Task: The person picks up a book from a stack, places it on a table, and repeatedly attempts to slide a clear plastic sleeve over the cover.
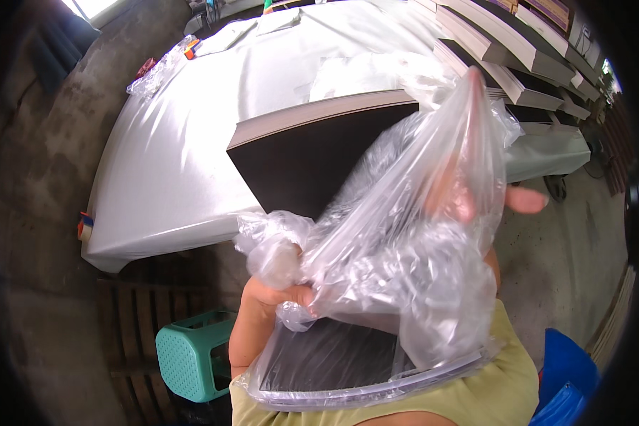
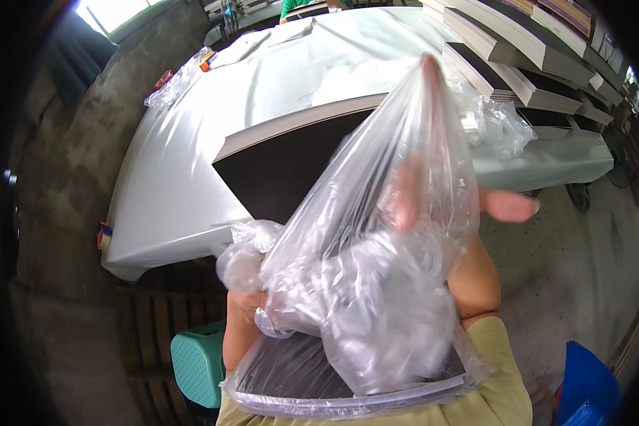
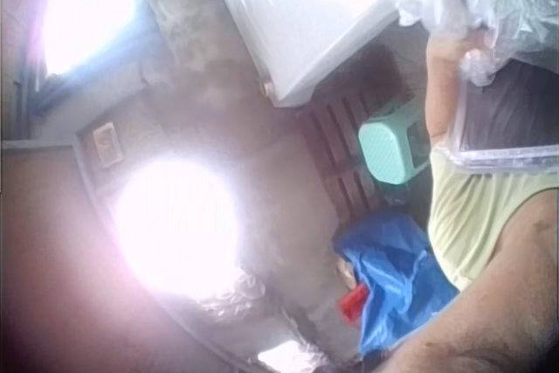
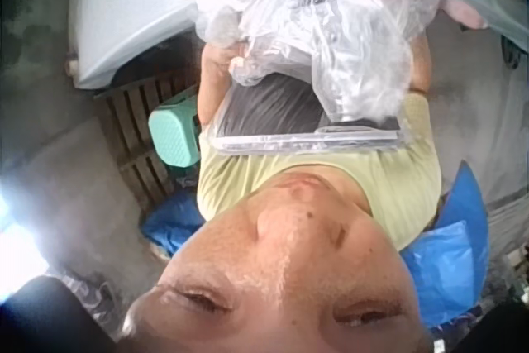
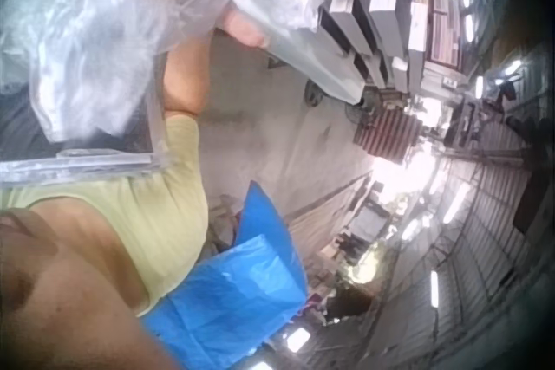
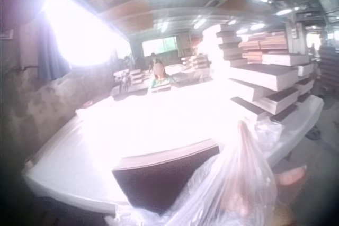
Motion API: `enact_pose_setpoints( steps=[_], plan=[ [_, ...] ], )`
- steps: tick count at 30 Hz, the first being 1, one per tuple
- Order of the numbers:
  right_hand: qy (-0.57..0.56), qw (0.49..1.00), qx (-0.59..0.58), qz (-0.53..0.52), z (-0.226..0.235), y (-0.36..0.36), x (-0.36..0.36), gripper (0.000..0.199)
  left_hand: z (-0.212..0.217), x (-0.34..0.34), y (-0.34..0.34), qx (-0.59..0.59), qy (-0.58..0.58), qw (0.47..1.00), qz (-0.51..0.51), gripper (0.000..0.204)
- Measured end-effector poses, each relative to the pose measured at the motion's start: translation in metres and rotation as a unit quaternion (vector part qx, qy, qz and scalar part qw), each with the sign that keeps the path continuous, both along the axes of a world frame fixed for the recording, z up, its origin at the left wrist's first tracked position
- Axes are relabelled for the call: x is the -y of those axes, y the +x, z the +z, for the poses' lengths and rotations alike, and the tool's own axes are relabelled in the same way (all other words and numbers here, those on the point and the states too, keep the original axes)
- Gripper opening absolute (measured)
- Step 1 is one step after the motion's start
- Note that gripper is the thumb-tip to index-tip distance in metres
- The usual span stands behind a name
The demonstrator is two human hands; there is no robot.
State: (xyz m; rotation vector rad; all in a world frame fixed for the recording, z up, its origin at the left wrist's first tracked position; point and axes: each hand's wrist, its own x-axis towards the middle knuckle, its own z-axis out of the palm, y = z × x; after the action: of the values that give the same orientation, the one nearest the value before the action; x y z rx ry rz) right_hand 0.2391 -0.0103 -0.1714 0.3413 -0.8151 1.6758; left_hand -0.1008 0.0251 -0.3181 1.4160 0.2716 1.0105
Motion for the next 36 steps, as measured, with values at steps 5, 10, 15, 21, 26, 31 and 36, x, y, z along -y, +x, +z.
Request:
enact_pose_setpoints(
  steps=[5,10,15,21,26,31,36],
  plan=[
    [0.079,0.964,0.253,-0.016,-0.029,0.010,-0.005,0.054,0.117,0.003,0.034,0.317,-0.128,0.929,0.146,0.050],
    [0.015,0.947,0.311,-0.073,-0.078,0.028,0.005,0.051,0.126,-0.006,0.043,0.408,-0.110,0.904,0.072,0.053],
    [0.035,0.995,-0.097,-0.014,-0.029,0.028,-0.012,0.075,0.110,0.023,0.070,0.220,-0.174,0.958,-0.054,0.055],
    [0.091,0.993,-0.079,0.012,-0.009,0.016,-0.006,0.077,0.057,0.018,0.019,0.022,-0.265,0.964,-0.019,0.072],
    [0.202,0.940,0.266,0.065,-0.052,0.061,-0.020,0.065,0.086,0.013,0.005,0.179,-0.360,0.914,0.056,0.063],
    [-0.120,0.833,0.450,-0.298,-0.005,0.029,0.009,0.032,0.098,-0.018,-0.022,-0.134,-0.120,0.947,0.268,0.060],
    [-0.025,0.450,0.525,-0.722,0.009,0.006,-0.023,0.046,0.133,-0.047,0.045,-0.233,0.284,0.767,0.527,0.042]
  ],
)
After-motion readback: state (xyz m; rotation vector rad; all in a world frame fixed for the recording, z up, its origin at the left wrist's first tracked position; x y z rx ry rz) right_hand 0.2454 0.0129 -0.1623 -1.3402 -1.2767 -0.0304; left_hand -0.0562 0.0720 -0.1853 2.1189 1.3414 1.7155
